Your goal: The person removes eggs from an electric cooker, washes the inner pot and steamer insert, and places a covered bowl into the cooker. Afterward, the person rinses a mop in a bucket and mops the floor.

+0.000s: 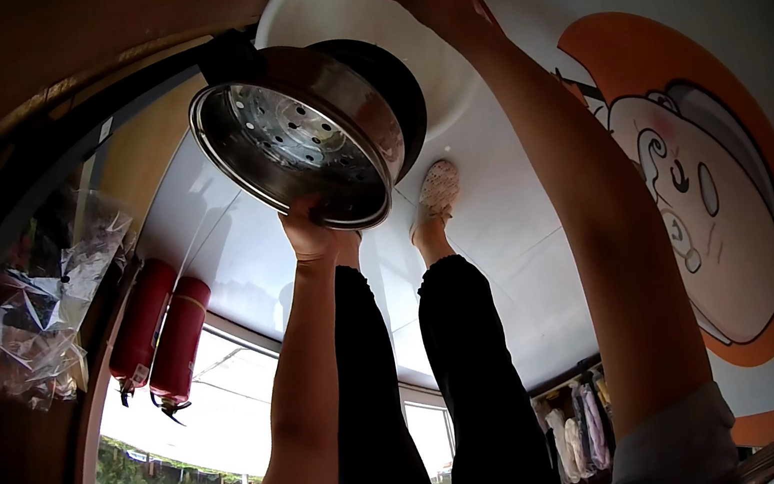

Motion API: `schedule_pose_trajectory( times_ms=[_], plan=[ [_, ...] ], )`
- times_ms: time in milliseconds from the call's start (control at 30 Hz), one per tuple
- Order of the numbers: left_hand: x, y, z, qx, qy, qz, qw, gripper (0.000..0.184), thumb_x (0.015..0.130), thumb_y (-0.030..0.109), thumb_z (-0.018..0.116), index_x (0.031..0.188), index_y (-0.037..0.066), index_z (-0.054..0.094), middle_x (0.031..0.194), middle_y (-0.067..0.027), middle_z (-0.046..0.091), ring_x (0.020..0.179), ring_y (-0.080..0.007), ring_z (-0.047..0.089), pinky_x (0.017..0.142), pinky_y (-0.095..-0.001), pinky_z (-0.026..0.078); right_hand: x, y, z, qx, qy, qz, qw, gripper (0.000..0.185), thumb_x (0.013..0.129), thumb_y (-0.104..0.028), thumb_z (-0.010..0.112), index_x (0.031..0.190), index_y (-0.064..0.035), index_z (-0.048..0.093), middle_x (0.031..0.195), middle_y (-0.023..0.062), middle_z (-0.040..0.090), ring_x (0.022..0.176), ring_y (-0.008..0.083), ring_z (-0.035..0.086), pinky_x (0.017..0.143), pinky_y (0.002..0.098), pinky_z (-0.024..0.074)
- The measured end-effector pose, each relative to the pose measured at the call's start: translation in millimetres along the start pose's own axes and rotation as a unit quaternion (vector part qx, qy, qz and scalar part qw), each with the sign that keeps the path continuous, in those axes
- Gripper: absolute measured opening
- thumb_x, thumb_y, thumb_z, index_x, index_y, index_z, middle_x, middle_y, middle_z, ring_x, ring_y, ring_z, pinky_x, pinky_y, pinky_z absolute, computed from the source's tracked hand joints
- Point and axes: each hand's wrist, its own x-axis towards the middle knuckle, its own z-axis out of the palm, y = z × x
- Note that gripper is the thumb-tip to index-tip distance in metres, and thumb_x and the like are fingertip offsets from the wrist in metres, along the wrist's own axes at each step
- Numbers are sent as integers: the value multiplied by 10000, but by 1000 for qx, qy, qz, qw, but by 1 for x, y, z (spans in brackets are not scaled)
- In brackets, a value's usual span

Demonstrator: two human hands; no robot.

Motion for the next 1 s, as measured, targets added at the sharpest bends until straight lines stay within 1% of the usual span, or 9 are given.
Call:
schedule_pose_trajectory(
  times_ms=[100, 133, 200, 300, 433, 500, 567, 700, 1000],
  plan=[
    [1, 3, -13, 40, 10, 17, 999, 296, 774, 185, 452, 840, -56, 612, 884, -160, 618, 864, -268, 588, 833, -360, 459, -40, -26, -8, 94, -81, -18, 992, 383, 701, -146, 778, 978, -25, 543, 941, 90, 583, 880, 188, 624, 759, 289, 538],
    [-1, 6, -12, 16, 22, 26, 999, 288, 778, 158, 433, 900, -38, 605, 912, -155, 618, 866, -265, 590, 821, -348, 465, -57, -33, -10, 161, -80, -14, 984, 335, 712, -110, 739, 978, -47, 545, 969, 90, 565, 878, 267, 597, 751, 321, 513],
    [-3, 9, -23, 12, -21, 61, 998, 273, 810, 153, 438, 965, -26, 572, 924, -138, 611, 852, -251, 590, 779, -338, 484, -92, -45, -25, 202, -85, -12, 976, 387, 707, -15, 687, 1057, -42, 526, 1007, 123, 546, 884, 273, 597, 750, 312, 518],
    [-13, 19, -19, -7, -40, 86, 995, 242, 794, 80, 488, 1010, -4, 557, 931, -106, 607, 835, -225, 588, 756, -319, 490, -139, -68, -69, 171, -103, 10, 980, 423, 717, 56, 656, 1104, -38, 515, 1098, 115, 545, 926, 279, 608, 775, 311, 539],
    [-3, 19, -24, 131, -106, 192, 967, 292, 694, -22, 520, 980, -7, 576, 962, -89, 609, 863, -199, 575, 791, -303, 465, -166, -75, -115, 82, -111, -3, 990, 357, 732, 77, 643, 1052, 7, 502, 1092, 140, 561, 888, 208, 624, 768, 275, 537],
    [-11, 31, 1, 193, -154, 250, 936, 320, 668, -36, 522, 981, -14, 581, 981, -84, 609, 885, -190, 570, 805, -297, 456, -172, -74, -129, 66, -110, 6, 992, 307, 743, 60, 634, 1018, 3, 510, 1081, 145, 572, 882, 238, 621, 748, 289, 527],
    [-24, 45, 26, 117, -174, 188, 960, 380, 672, 0, 526, 1049, -28, 561, 1012, -79, 607, 933, -181, 562, 837, -289, 448, -175, -75, -140, 10, -137, -22, 990, 299, 733, 62, 631, 1001, -11, 520, 1081, 145, 575, 906, 267, 609, 762, 304, 516],
    [-24, 49, 42, 98, -208, 202, 952, 452, 667, 20, 529, 1116, -30, 530, 1029, -73, 603, 953, -177, 559, 856, -288, 442, -179, -84, -152, 10, -149, -10, 989, 318, 779, 11, 606, 1071, -79, 522, 1099, 133, 572, 981, 306, 583, 781, 363, 526],
    [-16, 45, 39, 109, -226, 187, 950, 464, 682, -11, 527, 1145, -16, 508, 1037, -78, 601, 939, -186, 564, 845, -297, 450, -185, -80, -164, -26, -159, -30, 987, 314, 769, 13, 612, 1057, -77, 528, 1086, 119, 577, 977, 293, 575, 766, 358, 531]
  ],
)
